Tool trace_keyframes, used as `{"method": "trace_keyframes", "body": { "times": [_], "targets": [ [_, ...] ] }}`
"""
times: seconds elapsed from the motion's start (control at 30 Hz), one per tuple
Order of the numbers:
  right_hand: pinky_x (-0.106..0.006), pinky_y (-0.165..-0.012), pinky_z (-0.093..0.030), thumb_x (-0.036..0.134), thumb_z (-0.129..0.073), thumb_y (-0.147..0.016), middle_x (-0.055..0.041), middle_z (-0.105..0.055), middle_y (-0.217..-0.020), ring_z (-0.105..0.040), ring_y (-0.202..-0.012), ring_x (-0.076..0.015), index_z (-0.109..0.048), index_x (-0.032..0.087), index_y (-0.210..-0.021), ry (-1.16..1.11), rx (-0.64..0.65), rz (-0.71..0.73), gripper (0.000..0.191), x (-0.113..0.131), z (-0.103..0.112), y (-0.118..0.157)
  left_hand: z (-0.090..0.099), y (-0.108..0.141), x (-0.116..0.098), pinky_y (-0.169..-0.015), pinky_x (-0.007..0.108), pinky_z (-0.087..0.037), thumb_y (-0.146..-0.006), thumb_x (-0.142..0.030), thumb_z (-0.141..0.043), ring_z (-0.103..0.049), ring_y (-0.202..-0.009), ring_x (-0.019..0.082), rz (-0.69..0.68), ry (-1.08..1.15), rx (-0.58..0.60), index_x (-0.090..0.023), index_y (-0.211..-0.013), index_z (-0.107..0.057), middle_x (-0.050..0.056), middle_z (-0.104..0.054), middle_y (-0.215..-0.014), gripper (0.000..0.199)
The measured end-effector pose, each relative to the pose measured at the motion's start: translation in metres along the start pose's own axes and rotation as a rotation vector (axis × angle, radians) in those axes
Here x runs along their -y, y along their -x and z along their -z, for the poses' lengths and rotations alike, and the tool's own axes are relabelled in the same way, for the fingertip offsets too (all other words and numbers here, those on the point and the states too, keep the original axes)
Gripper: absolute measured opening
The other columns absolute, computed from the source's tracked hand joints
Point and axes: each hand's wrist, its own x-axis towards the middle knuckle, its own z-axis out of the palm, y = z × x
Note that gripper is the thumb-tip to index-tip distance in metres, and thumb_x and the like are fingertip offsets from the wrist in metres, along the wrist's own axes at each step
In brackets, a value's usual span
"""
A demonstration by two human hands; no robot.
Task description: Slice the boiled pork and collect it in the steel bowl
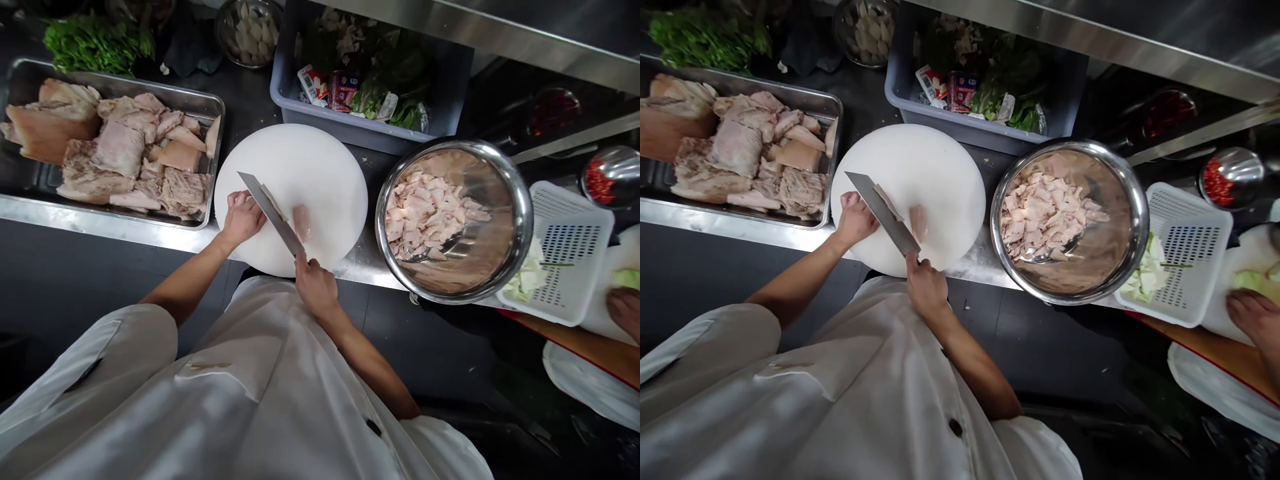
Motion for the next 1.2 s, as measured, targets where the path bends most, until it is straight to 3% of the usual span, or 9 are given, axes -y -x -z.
{"method": "trace_keyframes", "body": {
  "times": [0.1, 0.2, 0.33, 0.43, 0.57, 0.73, 0.9, 1.1, 1.2],
  "targets": [
    [-0.029, -0.068, -0.049, 0.024, -0.038, -0.108, -0.0143, -0.071, -0.099, -0.072, -0.082, -0.0241, -0.056, 0.018, -0.134, -0.090, -0.068, -0.031, 0.032, -0.018, 0.006, 0.017, 0.011, -0.014, -0.006, -0.109, 0.063, -0.035, -0.088, -0.032, -0.069, -0.056, -0.120, 0.039, 0.178, 0.107, -0.111, -0.020, -0.094, -0.064, 0.011, -0.068, -0.093, 0.014],
    [-0.026, -0.065, -0.048, 0.035, -0.043, -0.107, -0.0062, -0.069, -0.085, -0.068, -0.074, -0.0198, -0.057, 0.021, -0.116, -0.478, -0.075, -0.031, 0.022, -0.040, 0.011, 0.021, 0.017, -0.032, -0.029, -0.106, 0.055, -0.045, -0.090, -0.042, -0.068, -0.061, -0.119, 0.033, 0.440, 0.450, -0.141, -0.021, -0.101, -0.066, 0.009, -0.070, -0.104, 0.024],
    [-0.024, -0.046, -0.042, 0.054, -0.054, -0.099, 0.0087, -0.054, -0.060, -0.048, -0.042, -0.0120, -0.047, 0.027, -0.098, -1.262, 0.081, 0.064, 0.028, -0.074, -0.005, 0.010, 0.008, -0.046, -0.072, -0.077, 0.037, -0.057, -0.092, -0.056, -0.065, -0.068, -0.079, 0.020, 0.718, 0.992, 0.080, -0.019, -0.090, -0.065, 0.004, -0.068, -0.080, 0.037],
    [-0.021, -0.036, -0.034, 0.059, -0.068, -0.089, 0.0124, -0.052, -0.057, -0.042, -0.034, -0.0089, -0.043, 0.027, -0.094, -1.617, 0.144, 0.075, 0.040, -0.092, -0.027, 0.003, -0.003, -0.052, -0.096, -0.061, 0.026, -0.051, -0.075, -0.039, -0.087, -0.058, -0.058, 0.011, 1.033, 1.348, 0.198, -0.018, -0.077, -0.059, -0.001, -0.060, -0.067, 0.035],
    [-0.020, -0.033, -0.034, 0.059, -0.077, -0.083, 0.0146, -0.050, -0.054, -0.040, -0.032, -0.0077, -0.041, 0.028, -0.092, -1.837, 0.102, 0.001, 0.047, -0.104, -0.044, 0.010, -0.012, -0.061, -0.110, -0.060, 0.024, -0.051, -0.072, -0.023, -0.089, -0.061, -0.058, 0.011, 1.209, 1.303, 0.250, -0.016, -0.075, -0.061, -0.001, -0.063, -0.066, 0.029],
    [-0.021, -0.033, -0.037, 0.055, -0.077, -0.084, 0.0131, -0.051, -0.055, -0.040, -0.032, -0.0077, -0.043, 0.028, -0.090, -1.830, 0.043, -0.089, 0.044, -0.134, -0.057, 0.041, -0.011, -0.054, -0.118, -0.063, 0.027, -0.054, -0.080, -0.036, -0.086, -0.063, -0.058, 0.012, 1.155, 0.987, 0.241, -0.015, -0.077, -0.063, 0.001, -0.064, -0.066, 0.031],
    [-0.020, -0.033, -0.033, 0.058, -0.075, -0.084, 0.0115, -0.052, -0.054, -0.041, -0.033, -0.0078, -0.045, 0.026, -0.090, -1.694, 0.134, -0.171, 0.044, -0.164, -0.082, 0.064, -0.010, -0.028, -0.126, -0.070, 0.030, -0.054, -0.086, -0.031, -0.077, -0.068, -0.065, 0.014, 1.021, 0.342, 0.307, -0.019, -0.106, -0.066, 0.003, -0.070, -0.091, 0.026],
    [-0.020, -0.033, -0.031, 0.063, -0.071, -0.084, 0.0120, -0.051, -0.055, -0.041, -0.034, -0.0076, -0.047, 0.025, -0.094, -1.606, 0.283, -0.048, 0.046, -0.113, -0.085, 0.040, -0.021, -0.019, -0.129, -0.091, 0.041, -0.055, -0.080, -0.033, -0.081, -0.067, -0.104, 0.030, 0.776, -0.003, 0.309, -0.019, -0.109, -0.061, 0.011, -0.067, -0.107, 0.038],
    [-0.020, -0.035, -0.033, 0.059, -0.067, -0.090, 0.0116, -0.051, -0.056, -0.042, -0.035, -0.0075, -0.052, 0.023, -0.103, -1.573, 0.209, -0.006, 0.041, -0.092, -0.069, 0.043, -0.026, -0.028, -0.140, -0.097, 0.044, -0.055, -0.084, -0.021, -0.071, -0.063, -0.107, 0.029, 0.642, -0.024, 0.243, -0.019, -0.117, -0.058, 0.013, -0.063, -0.114, 0.035]
  ]
}}
